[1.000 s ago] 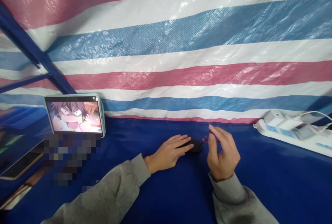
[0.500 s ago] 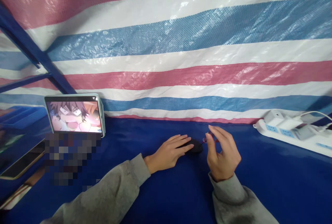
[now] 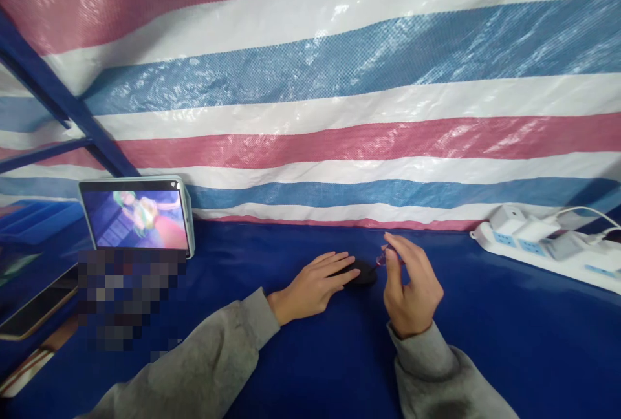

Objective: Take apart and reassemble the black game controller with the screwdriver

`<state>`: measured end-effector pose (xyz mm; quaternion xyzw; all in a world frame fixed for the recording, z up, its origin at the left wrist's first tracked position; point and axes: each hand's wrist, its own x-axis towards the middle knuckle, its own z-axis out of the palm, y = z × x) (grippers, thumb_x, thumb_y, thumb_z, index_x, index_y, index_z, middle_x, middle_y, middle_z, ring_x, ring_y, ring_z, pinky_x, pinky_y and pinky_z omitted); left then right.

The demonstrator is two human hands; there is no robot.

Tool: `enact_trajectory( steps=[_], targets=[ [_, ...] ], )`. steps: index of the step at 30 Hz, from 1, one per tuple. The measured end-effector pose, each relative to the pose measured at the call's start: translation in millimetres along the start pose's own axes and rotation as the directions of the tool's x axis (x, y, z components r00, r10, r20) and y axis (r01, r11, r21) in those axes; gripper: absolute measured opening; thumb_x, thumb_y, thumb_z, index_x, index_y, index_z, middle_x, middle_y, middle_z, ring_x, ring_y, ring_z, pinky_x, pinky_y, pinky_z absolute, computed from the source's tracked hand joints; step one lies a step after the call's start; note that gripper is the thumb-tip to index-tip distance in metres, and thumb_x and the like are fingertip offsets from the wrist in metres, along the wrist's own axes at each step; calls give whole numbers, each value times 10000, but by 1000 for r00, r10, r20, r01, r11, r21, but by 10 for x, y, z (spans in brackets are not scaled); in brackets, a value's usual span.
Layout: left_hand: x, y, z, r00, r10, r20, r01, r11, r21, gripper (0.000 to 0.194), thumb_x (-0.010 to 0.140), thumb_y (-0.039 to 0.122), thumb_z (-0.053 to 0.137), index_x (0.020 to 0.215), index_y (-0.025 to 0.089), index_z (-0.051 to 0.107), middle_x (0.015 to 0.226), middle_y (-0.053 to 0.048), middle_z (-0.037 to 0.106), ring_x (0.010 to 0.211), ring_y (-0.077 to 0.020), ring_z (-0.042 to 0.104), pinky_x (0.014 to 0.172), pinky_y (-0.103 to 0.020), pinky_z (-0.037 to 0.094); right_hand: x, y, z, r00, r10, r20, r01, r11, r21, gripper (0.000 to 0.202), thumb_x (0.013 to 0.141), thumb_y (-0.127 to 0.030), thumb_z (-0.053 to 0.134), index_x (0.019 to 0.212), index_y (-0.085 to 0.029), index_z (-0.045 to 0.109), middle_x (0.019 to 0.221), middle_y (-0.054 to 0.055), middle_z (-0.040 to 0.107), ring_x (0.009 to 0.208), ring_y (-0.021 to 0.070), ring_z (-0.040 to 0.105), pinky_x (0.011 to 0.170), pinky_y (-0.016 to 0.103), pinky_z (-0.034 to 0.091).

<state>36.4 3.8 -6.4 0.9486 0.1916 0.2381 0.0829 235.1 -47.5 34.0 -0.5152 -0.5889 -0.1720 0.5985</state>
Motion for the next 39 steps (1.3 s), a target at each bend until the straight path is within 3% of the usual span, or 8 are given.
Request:
enact_trajectory(
  steps=[8, 12, 18, 29, 34, 39],
  targets=[
    [1, -6, -5, 1000, 0, -13, 0, 1000, -24, 445, 1007, 171, 455, 1448, 224, 462, 1519, -78, 464, 1461, -196, 356, 1208, -428, 314, -16, -19, 15, 998, 60, -26, -60, 998, -15, 249, 905, -219, 620, 1148, -192, 669, 982, 77, 751, 823, 199, 709, 792, 357, 558],
    [2, -4, -6, 1000, 3, -11, -3, 1000, -15, 420, 1009, 173, 452, 1426, 204, 491, 1513, -78, 473, 1458, -194, 360, 1216, -413, 301, -41, 3, 21, 998, 50, -48, -50, 999, 16, 207, 864, -251, 685, 1064, -197, 683, 974, 77, 751, 881, 227, 714, 829, 398, 556],
    [0, 2, -10, 1000, -4, -7, 3, 1000, -21, 442, 1010, 174, 449, 1448, 226, 463, 1519, -74, 464, 1463, -196, 352, 1211, -428, 308, -57, -4, 9, 998, 65, -18, -64, 997, 47, 255, 938, -211, 555, 1160, -202, 680, 1048, 86, 755, 987, 241, 716, 898, 436, 555],
    [-8, -2, 0, 1000, -3, 2, 3, 1000, 2, 417, 1022, 191, 433, 1435, 204, 482, 1530, -67, 451, 1470, -177, 334, 1225, -389, 281, -8, 11, 3, 998, -51, -49, 50, 998, -27, 256, 852, -160, 676, 1105, -192, 696, 980, 83, 732, 916, 228, 696, 822, 388, 562],
    [-5, 5, -10, 1000, -2, -5, 2, 1000, 0, 408, 1022, 193, 435, 1427, 197, 493, 1524, -69, 458, 1463, -179, 349, 1226, -386, 277, -2, 7, 1, 998, -49, -42, 47, 998, -34, 255, 845, -166, 687, 1098, -199, 696, 975, 77, 713, 894, 217, 681, 808, 375, 551],
    [5, 13, -26, 1000, -6, 5, 6, 1000, 3, 406, 1018, 183, 440, 1419, 188, 502, 1519, -78, 464, 1461, -188, 354, 1225, -389, 283, -11, 7, -3, 999, -7, -34, 7, 1000, -5, 240, 904, -144, 584, 1111, -192, 695, 1001, 87, 724, 954, 224, 685, 866, 396, 544]
  ],
)
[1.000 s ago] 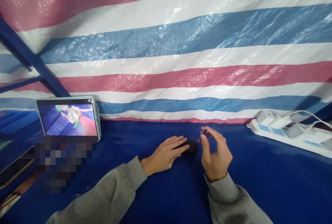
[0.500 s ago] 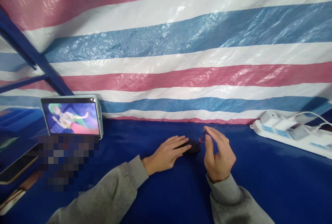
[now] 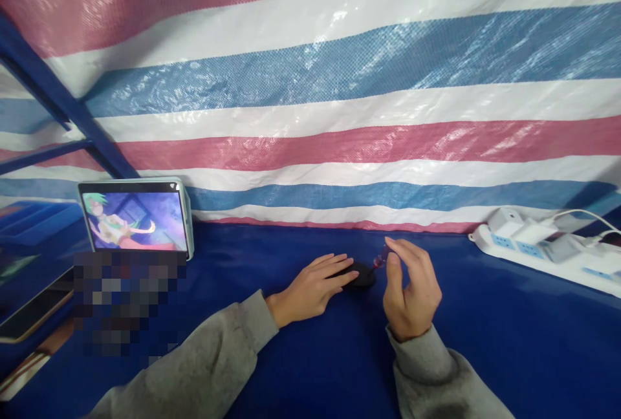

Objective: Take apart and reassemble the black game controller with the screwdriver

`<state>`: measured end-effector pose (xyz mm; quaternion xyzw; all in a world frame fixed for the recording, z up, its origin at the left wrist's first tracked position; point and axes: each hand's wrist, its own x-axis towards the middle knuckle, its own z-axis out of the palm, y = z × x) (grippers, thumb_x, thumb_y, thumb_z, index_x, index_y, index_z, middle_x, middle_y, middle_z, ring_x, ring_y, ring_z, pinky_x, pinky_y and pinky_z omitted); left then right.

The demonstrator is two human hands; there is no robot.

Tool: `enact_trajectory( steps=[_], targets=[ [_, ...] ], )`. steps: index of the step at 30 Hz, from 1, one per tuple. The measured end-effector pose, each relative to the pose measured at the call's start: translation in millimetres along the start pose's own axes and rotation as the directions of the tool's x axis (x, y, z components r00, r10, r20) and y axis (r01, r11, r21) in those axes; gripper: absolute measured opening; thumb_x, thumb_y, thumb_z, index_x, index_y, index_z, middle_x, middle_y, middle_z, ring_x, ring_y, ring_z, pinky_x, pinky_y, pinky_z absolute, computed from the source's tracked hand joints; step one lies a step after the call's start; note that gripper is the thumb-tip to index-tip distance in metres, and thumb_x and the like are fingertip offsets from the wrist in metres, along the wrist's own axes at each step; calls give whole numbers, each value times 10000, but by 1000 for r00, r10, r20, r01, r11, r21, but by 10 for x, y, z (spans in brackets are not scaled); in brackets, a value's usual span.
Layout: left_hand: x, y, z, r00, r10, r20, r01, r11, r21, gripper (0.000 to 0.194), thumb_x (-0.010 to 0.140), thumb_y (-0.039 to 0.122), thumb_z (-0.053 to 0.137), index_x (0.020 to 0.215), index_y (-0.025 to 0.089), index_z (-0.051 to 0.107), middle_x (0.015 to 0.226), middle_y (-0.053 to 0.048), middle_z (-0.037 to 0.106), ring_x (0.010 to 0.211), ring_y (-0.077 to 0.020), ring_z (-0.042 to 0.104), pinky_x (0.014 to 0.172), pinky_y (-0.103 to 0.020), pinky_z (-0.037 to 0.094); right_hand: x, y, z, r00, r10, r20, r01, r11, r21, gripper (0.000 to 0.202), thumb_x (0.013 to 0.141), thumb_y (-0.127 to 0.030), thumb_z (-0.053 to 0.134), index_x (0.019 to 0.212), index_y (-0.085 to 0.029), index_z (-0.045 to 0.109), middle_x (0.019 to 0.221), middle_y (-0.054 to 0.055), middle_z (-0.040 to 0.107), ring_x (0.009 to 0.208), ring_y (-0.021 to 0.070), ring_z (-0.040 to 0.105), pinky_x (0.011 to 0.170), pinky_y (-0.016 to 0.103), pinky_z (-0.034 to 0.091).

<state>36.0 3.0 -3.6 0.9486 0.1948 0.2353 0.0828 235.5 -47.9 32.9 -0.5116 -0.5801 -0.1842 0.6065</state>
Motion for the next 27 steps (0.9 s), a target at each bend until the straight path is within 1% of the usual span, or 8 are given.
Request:
enact_trajectory(
  steps=[4, 10, 18, 20, 24, 25, 27],
  targets=[
    [-2, -13, 19, 1000, 3, -5, -3, 1000, -2, 410, 1016, 183, 443, 1423, 191, 495, 1519, -78, 464, 1463, -191, 350, 1222, -401, 290, 13, -26, -1, 1000, -13, 10, 13, 999, -32, 265, 906, -131, 581, 1138, -191, 694, 1016, 86, 744, 956, 223, 705, 870, 385, 553],
    [-7, -15, 24, 1000, 7, -13, -7, 1000, -7, 407, 1027, 195, 420, 1427, 193, 493, 1517, -76, 467, 1458, -196, 360, 1221, -401, 289, 17, -8, -7, 998, -59, 2, 59, 996, -62, 247, 893, -129, 606, 1114, -178, 703, 1017, 97, 742, 949, 222, 706, 852, 369, 560],
    [-3, -19, 34, 1000, 5, -13, -5, 1000, -1, 410, 1020, 193, 434, 1425, 189, 498, 1516, -75, 469, 1458, -197, 361, 1223, -397, 286, 29, -61, -3, 999, -40, 17, 40, 999, -1, 303, 890, -95, 598, 1165, -188, 684, 969, 83, 755, 968, 224, 705, 873, 387, 562],
    [-4, -23, 34, 1000, 9, -14, -9, 1000, 0, 409, 1019, 190, 435, 1423, 190, 502, 1517, -73, 468, 1457, -198, 361, 1225, -396, 281, 28, -62, -4, 999, -39, 11, 39, 999, -20, 282, 879, -107, 625, 1141, -187, 693, 970, 84, 749, 948, 219, 703, 850, 372, 560],
    [-6, -23, 31, 1000, 9, -20, -9, 1000, -2, 404, 1020, 190, 436, 1417, 191, 509, 1516, -70, 469, 1450, -197, 375, 1222, -393, 289, 14, -34, -6, 1000, -12, -14, 11, 999, -33, 238, 835, -156, 708, 1070, -188, 710, 964, 81, 736, 837, 196, 696, 711, 316, 549],
    [-6, -21, 29, 1000, 8, -22, -8, 1000, -2, 405, 1019, 188, 437, 1417, 193, 508, 1517, -69, 468, 1450, -197, 375, 1222, -394, 291, 9, -27, -7, 1000, -4, -8, 4, 1000, -26, 237, 833, -160, 711, 1068, -188, 709, 962, 79, 738, 830, 195, 697, 697, 310, 545],
    [-4, -16, 22, 1000, 8, -23, -8, 1000, -3, 407, 1016, 184, 440, 1418, 197, 506, 1518, -68, 467, 1453, -196, 370, 1222, -399, 291, 2, -23, -7, 1000, 11, 22, -11, 1000, -3, 231, 868, -156, 663, 1093, -187, 702, 994, 83, 743, 868, 200, 705, 744, 325, 555]
  ],
)
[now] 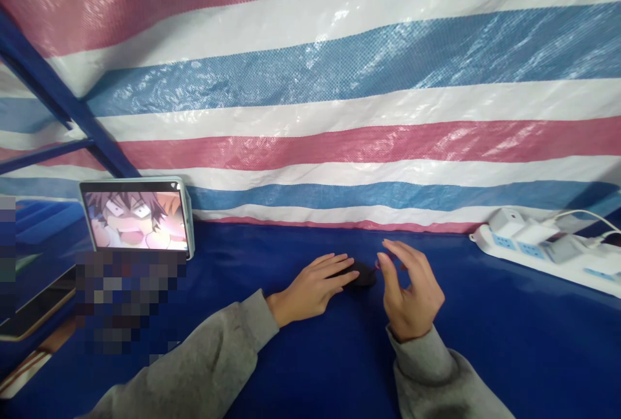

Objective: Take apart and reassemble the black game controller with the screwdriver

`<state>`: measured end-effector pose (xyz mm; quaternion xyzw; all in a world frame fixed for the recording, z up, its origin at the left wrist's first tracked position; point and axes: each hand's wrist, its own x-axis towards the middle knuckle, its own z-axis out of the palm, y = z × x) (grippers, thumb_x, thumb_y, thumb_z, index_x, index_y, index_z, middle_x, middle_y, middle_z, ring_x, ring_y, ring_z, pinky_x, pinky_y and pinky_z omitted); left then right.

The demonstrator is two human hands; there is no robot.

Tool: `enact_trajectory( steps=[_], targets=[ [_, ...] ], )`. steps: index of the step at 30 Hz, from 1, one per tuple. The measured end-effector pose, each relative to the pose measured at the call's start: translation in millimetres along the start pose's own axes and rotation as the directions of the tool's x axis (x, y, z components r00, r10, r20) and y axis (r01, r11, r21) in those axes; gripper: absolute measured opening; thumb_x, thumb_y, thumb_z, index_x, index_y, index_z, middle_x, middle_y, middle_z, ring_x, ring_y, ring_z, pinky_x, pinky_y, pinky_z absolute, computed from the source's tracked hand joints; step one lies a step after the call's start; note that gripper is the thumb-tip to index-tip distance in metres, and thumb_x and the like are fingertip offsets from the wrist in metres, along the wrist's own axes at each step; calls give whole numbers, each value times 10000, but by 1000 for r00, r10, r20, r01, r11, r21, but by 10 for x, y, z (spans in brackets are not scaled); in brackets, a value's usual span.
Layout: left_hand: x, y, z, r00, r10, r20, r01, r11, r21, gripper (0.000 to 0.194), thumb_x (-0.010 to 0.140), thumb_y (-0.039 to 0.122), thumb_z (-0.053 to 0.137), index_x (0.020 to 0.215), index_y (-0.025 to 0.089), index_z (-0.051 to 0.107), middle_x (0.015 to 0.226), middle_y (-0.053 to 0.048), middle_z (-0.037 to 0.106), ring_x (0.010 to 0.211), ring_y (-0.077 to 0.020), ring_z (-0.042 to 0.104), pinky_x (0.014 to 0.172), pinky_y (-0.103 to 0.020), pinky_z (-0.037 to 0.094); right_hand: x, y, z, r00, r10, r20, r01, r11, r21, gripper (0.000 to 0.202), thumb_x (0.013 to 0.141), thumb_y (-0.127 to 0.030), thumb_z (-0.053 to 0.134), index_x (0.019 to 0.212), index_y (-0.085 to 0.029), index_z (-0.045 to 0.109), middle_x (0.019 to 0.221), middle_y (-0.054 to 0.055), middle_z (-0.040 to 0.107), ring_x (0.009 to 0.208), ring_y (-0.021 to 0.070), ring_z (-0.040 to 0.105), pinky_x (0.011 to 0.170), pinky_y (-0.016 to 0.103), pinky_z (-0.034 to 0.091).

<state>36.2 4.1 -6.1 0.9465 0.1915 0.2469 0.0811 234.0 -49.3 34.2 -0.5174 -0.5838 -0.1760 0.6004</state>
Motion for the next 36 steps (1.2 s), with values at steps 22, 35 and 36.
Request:
enact_trajectory(
  steps=[22, 35, 36],
  targets=[
    [0, 5, -8, 1000, -1, 24, 1, 1000, -5, 425, 1009, 169, 452, 1430, 213, 488, 1521, -75, 461, 1462, -190, 352, 1219, -415, 296, 10, -5, 12, 1000, -26, 3, 26, 999, 21, 268, 850, -159, 683, 1113, -206, 702, 971, 72, 757, 846, 204, 715, 739, 330, 570],
    [-3, -1, 1, 1000, 3, 4, -3, 1000, -14, 419, 1011, 175, 451, 1426, 211, 490, 1517, -76, 467, 1455, -195, 367, 1215, -418, 302, -38, 2, 14, 997, 69, 37, -71, 995, 64, 327, 927, -175, 570, 1238, -211, 664, 1040, 87, 751, 830, 196, 711, 797, 372, 571],
    [-4, -2, 2, 1000, 3, 5, -3, 1000, -13, 418, 1012, 177, 449, 1427, 210, 489, 1518, -75, 466, 1454, -195, 369, 1215, -414, 300, -42, 5, 15, 996, 75, 40, -78, 994, 74, 334, 936, -174, 552, 1251, -213, 657, 1049, 87, 748, 834, 194, 710, 799, 375, 569]
  ],
)
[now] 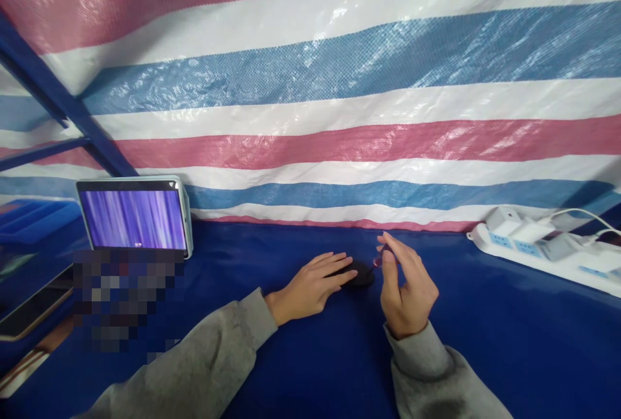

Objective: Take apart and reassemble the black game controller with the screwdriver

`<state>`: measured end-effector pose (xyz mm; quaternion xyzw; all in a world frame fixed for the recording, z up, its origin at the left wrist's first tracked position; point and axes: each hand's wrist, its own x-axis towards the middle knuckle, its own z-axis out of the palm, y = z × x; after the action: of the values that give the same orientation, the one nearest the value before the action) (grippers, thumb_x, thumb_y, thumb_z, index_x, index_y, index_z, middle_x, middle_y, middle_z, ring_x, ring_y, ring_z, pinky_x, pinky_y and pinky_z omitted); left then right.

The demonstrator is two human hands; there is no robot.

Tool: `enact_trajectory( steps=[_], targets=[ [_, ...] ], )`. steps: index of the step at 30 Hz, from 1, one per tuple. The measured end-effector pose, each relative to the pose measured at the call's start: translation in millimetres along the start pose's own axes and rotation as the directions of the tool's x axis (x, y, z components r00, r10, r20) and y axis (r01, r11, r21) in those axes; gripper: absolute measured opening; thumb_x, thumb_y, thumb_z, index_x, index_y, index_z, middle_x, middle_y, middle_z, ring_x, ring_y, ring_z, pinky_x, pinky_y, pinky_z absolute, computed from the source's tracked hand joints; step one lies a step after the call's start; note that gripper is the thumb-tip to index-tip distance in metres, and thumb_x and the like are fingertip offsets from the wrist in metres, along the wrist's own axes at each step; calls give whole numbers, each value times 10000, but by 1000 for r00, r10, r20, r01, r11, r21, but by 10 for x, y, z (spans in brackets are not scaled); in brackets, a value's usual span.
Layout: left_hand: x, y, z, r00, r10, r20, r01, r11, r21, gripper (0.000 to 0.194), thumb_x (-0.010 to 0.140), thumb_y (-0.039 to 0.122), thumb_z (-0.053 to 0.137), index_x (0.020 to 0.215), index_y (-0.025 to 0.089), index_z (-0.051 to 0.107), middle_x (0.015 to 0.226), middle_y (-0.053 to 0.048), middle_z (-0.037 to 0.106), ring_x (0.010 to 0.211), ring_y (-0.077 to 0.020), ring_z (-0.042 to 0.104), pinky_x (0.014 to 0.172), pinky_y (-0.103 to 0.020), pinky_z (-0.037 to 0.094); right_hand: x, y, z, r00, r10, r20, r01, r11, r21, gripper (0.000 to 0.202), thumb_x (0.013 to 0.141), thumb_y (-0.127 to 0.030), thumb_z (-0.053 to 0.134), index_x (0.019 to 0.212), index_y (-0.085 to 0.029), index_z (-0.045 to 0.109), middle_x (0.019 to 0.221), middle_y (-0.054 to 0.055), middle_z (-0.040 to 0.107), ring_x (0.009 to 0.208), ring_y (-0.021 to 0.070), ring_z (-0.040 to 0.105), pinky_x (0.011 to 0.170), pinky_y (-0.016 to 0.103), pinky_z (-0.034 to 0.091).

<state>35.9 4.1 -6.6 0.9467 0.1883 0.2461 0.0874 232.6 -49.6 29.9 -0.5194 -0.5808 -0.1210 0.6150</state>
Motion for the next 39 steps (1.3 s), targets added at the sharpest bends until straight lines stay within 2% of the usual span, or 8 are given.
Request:
enact_trajectory(
  steps=[6, 13, 19, 25, 31, 37, 39],
  targets=[
    [-2, -8, 8, 1000, -12, 17, 12, 1000, 4, 423, 1015, 182, 448, 1436, 211, 477, 1525, -74, 455, 1464, -185, 348, 1221, -409, 288, 18, -23, -5, 998, -70, -5, 70, 997, -28, 333, 927, -142, 548, 1231, -210, 665, 1042, 89, 755, 916, 215, 720, 848, 383, 557],
    [0, 4, -8, 1000, -1, 6, 1, 1000, 0, 411, 1015, 179, 441, 1421, 199, 494, 1518, -76, 466, 1456, -195, 365, 1215, -407, 297, 47, -41, -3, 995, -84, -53, 80, 994, -80, 274, 857, -175, 679, 1130, -193, 690, 939, 80, 753, 808, 195, 701, 657, 301, 534],
    [-6, -4, 4, 1000, -2, 7, 2, 1000, 5, 416, 1015, 182, 438, 1427, 195, 489, 1526, -77, 455, 1460, -191, 356, 1222, -400, 286, 36, -29, -5, 998, -58, -10, 57, 997, -42, 294, 920, -166, 560, 1190, -192, 672, 1032, 93, 747, 901, 215, 708, 827, 383, 559],
    [3, 3, -4, 1000, -9, 13, 9, 1000, -5, 419, 1015, 182, 439, 1431, 215, 486, 1515, -83, 469, 1458, -198, 361, 1215, -423, 301, 43, -13, -8, 996, -81, -23, 79, 995, -67, 309, 897, -162, 595, 1194, -190, 675, 1010, 97, 748, 865, 211, 708, 739, 337, 556],
    [5, 13, -18, 1000, -16, 7, 16, 1000, -1, 403, 1015, 188, 446, 1413, 201, 505, 1511, -80, 475, 1451, -195, 375, 1215, -408, 304, 45, -28, -3, 997, -72, -21, 71, 996, -57, 292, 913, -166, 578, 1189, -189, 671, 1023, 94, 749, 901, 214, 714, 839, 377, 566],
    [11, 10, -18, 1000, -7, 18, 7, 1000, 8, 424, 1010, 179, 454, 1431, 217, 488, 1515, -86, 469, 1462, -200, 353, 1209, -425, 315, 55, -22, -3, 993, -108, -46, 102, 989, -108, 255, 875, -200, 655, 1128, -196, 682, 965, 83, 753, 828, 200, 713, 685, 310, 563],
    [13, 11, -21, 1000, -10, 16, 10, 1000, 8, 423, 1009, 178, 457, 1429, 216, 491, 1511, -84, 474, 1458, -198, 362, 1209, -420, 315, 54, -24, -5, 995, -88, -42, 84, 992, -98, 252, 884, -219, 646, 1132, -196, 683, 969, 84, 755, 834, 207, 718, 700, 325, 573]
  ],
)
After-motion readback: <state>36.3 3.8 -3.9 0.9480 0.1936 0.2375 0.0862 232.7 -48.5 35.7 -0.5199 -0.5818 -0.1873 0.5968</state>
